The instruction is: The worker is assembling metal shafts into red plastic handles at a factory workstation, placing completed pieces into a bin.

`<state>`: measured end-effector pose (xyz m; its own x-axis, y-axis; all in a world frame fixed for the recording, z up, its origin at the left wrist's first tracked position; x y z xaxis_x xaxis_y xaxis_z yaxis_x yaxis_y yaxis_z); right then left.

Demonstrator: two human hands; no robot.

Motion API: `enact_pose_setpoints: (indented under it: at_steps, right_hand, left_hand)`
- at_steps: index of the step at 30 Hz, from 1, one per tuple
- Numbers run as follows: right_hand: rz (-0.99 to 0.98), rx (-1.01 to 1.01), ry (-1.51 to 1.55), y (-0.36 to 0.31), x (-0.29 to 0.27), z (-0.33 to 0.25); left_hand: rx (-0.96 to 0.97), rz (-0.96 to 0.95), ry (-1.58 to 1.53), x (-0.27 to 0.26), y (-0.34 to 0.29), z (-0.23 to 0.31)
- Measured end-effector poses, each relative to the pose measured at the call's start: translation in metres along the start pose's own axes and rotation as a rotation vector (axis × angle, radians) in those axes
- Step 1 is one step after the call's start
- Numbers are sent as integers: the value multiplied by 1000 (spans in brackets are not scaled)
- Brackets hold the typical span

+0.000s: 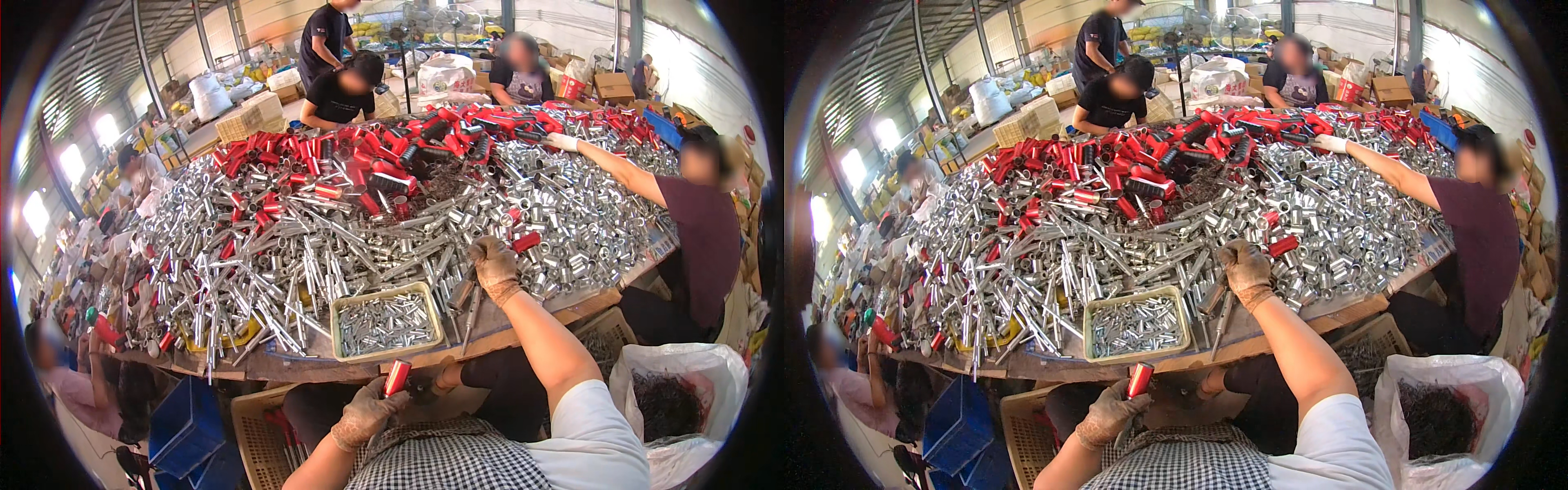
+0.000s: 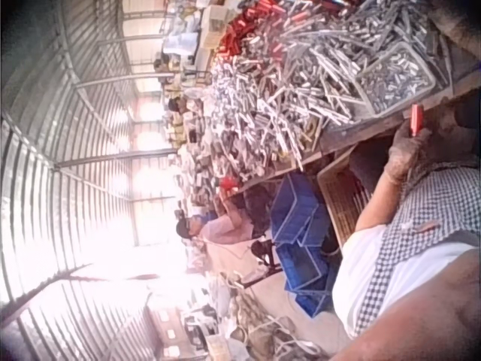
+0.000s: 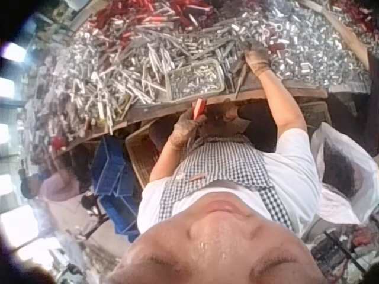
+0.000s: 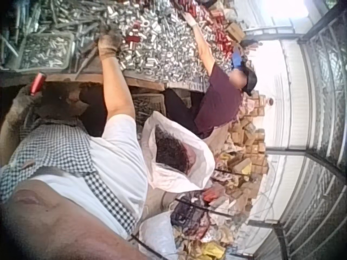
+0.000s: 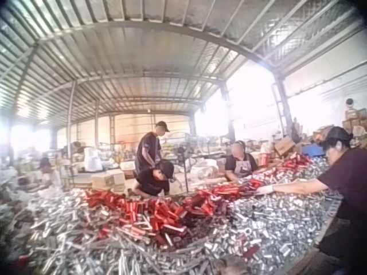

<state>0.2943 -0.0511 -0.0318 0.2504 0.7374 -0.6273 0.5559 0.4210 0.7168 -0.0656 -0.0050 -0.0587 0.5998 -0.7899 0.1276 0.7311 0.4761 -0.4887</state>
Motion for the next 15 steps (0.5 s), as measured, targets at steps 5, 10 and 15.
enact_pose_setpoints:
  at_steps: [5,10,15]
  right_hand:
    - [170,30,179,1,-9,6]
    - [-103,-300,-15,-2,-2,-15]
    - [-304,-336,-275,1,2,-38]
  left_hand:
    - [53,2,-60,-9,-2,-7]
    - [7,2,12,-12,0,-9]
    - [-21,-26,-12,-3,-2,-7]
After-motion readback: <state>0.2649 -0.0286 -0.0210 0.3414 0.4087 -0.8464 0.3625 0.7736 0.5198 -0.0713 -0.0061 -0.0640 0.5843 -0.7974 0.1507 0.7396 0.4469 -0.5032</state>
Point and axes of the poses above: each hand's wrist, its own y-axis towards the middle knuckle, its own x-axis out of the palm, z = x × y, the point moved 7 cm from there along y, towards the middle knuckle, and after that the axes turned 12 degrees about -y, right-handed, at the moved point
